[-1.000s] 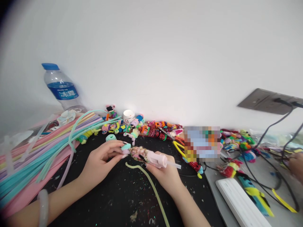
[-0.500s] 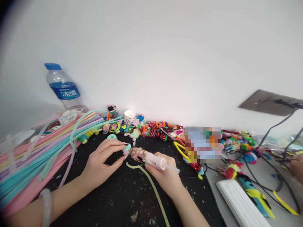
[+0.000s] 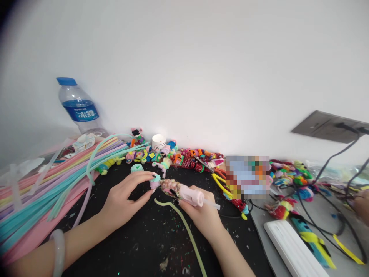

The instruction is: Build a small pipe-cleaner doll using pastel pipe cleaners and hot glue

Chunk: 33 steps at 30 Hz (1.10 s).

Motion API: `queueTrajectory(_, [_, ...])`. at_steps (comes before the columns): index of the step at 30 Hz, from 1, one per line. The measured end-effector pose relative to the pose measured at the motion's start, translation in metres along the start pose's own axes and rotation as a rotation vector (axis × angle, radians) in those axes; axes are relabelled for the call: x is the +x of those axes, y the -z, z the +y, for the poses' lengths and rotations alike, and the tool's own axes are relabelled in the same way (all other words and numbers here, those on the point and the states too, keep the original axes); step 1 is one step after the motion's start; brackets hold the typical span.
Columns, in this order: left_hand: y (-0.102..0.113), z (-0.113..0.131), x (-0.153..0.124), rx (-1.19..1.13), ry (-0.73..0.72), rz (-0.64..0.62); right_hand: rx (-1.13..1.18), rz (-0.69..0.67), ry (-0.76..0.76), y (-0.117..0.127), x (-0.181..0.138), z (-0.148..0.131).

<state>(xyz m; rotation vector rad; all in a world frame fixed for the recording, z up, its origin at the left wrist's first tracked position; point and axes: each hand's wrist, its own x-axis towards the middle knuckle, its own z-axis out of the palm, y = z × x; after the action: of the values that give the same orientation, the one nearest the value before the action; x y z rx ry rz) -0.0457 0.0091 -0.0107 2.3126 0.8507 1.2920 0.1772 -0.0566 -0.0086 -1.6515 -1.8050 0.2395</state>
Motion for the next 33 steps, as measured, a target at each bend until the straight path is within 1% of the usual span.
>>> queueTrajectory(4, [-0.001, -0.003, 0.000, -0.014, -0.054, 0.025, -0.012, 0.025, 0.006, -0.002, -0.004, 0.003])
queueTrajectory(7, [-0.002, -0.003, 0.000, -0.003, -0.072, 0.027, -0.001, 0.030, 0.020, -0.002, -0.004, 0.000])
queueTrajectory(13, [-0.002, -0.002, 0.001, 0.024, -0.091, 0.021, -0.004, -0.064, -0.002, 0.004, 0.002, -0.013])
queueTrajectory(15, [-0.001, -0.002, 0.001, 0.040, -0.074, 0.007, -0.010, -0.076, -0.014, 0.005, 0.002, -0.014])
queueTrajectory(20, [-0.001, -0.001, -0.001, 0.101, 0.026, -0.013, -0.028, -0.106, -0.045, 0.003, -0.002, -0.012])
queueTrajectory(23, [-0.001, -0.001, -0.002, 0.129, 0.032, -0.028, -0.051, -0.114, -0.033, 0.002, -0.004, -0.011])
queueTrajectory(29, [-0.002, -0.001, -0.002, 0.124, 0.040, -0.036, 0.011, -0.094, -0.009, 0.004, -0.005, -0.018])
queueTrajectory(31, [-0.003, -0.001, -0.002, 0.096, 0.089, -0.039, 0.045, -0.073, -0.012, 0.005, -0.004, -0.020])
queueTrajectory(33, [-0.004, -0.002, -0.001, 0.039, 0.171, -0.035, 0.055, -0.019, -0.038, 0.006, -0.002, -0.019])
